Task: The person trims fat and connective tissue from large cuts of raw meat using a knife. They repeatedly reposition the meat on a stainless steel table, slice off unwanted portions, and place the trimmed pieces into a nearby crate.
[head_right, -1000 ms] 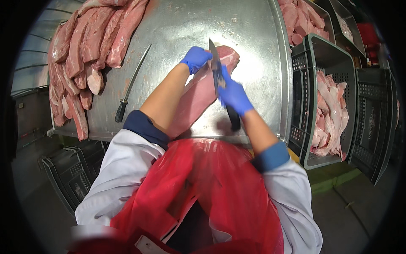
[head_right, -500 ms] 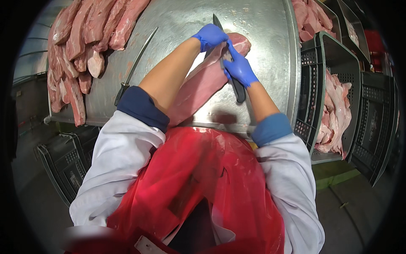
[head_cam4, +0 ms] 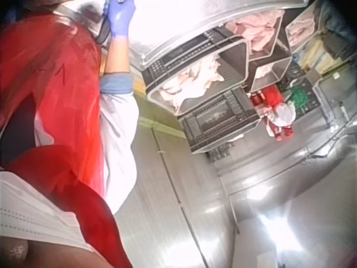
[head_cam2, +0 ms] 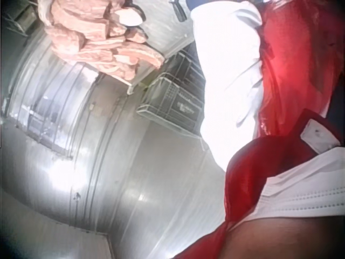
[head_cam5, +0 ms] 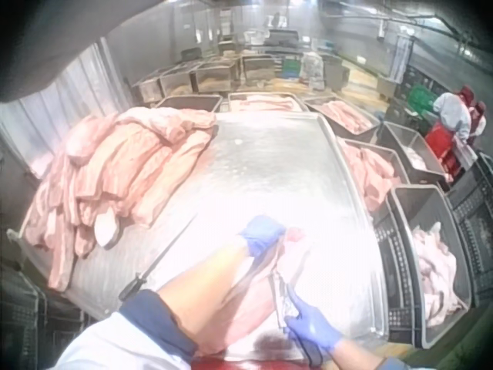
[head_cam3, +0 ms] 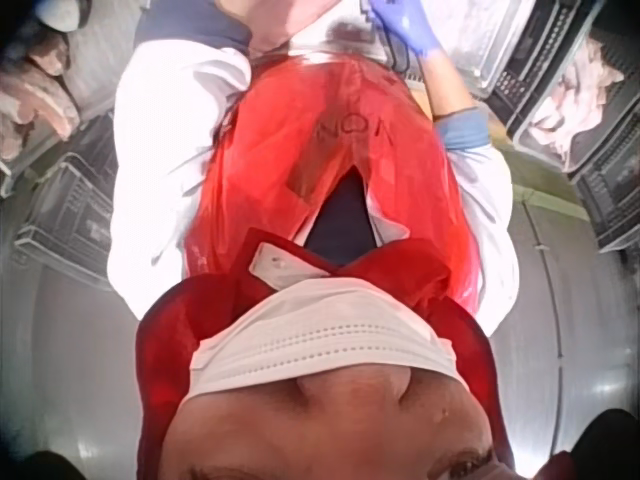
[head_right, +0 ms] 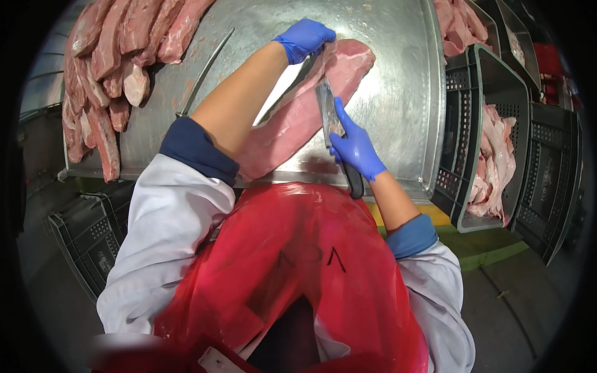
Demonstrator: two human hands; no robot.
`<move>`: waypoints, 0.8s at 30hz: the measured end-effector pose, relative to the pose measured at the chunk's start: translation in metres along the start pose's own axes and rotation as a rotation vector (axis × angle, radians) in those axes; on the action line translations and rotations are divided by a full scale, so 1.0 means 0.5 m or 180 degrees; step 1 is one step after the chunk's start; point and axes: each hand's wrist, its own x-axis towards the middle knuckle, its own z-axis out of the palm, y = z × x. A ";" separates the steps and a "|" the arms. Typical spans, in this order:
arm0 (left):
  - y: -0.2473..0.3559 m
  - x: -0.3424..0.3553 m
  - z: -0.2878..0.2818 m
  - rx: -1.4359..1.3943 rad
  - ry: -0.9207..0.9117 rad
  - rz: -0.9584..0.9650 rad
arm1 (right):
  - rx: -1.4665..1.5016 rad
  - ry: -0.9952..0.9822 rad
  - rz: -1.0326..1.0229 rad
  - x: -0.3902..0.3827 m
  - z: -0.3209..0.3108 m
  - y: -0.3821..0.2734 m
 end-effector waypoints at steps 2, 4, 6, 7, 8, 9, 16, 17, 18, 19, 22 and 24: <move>-0.005 -0.013 0.006 0.0158 -0.0162 0.0620 | 0.0107 0.0155 -0.0175 0.048 0.005 -0.006; -0.013 -0.004 0.009 0.0663 -0.0199 0.1429 | 0.0367 0.0332 -0.0203 0.136 0.009 -0.047; -0.018 -0.003 0.000 0.0926 -0.0109 0.1783 | -0.0060 0.0341 -0.0228 0.104 0.024 -0.032; -0.001 -0.025 -0.014 0.0540 -0.0183 0.1272 | -0.0288 0.0312 -0.0239 0.071 0.037 -0.034; 0.019 -0.052 -0.032 0.0138 -0.0163 0.0766 | -0.0367 0.0087 -0.0103 0.011 0.050 -0.041; 0.023 -0.059 -0.042 -0.0232 -0.0099 0.0655 | -0.0341 -0.0064 -0.0185 -0.019 0.055 0.008; 0.082 -0.119 -0.037 0.2384 0.0235 0.2757 | -0.0095 0.0421 -0.0291 0.084 0.088 -0.046; 0.079 -0.127 -0.045 0.1423 0.0015 0.2108 | -0.0358 0.0404 -0.0336 0.062 0.098 -0.046; 0.079 -0.134 -0.053 0.0463 -0.0190 0.1454 | -0.0614 0.0315 -0.0359 0.018 0.110 -0.033; 0.081 -0.142 -0.063 -0.0499 -0.0383 0.0798 | -0.0876 0.0229 -0.0384 -0.039 0.118 -0.019; 0.102 -0.190 -0.088 0.1875 0.0264 0.3168 | -0.0685 0.0165 -0.0220 -0.068 0.131 -0.026; 0.121 -0.206 -0.061 0.1624 0.0228 0.2915 | -0.1037 0.0392 -0.0290 0.000 0.125 -0.032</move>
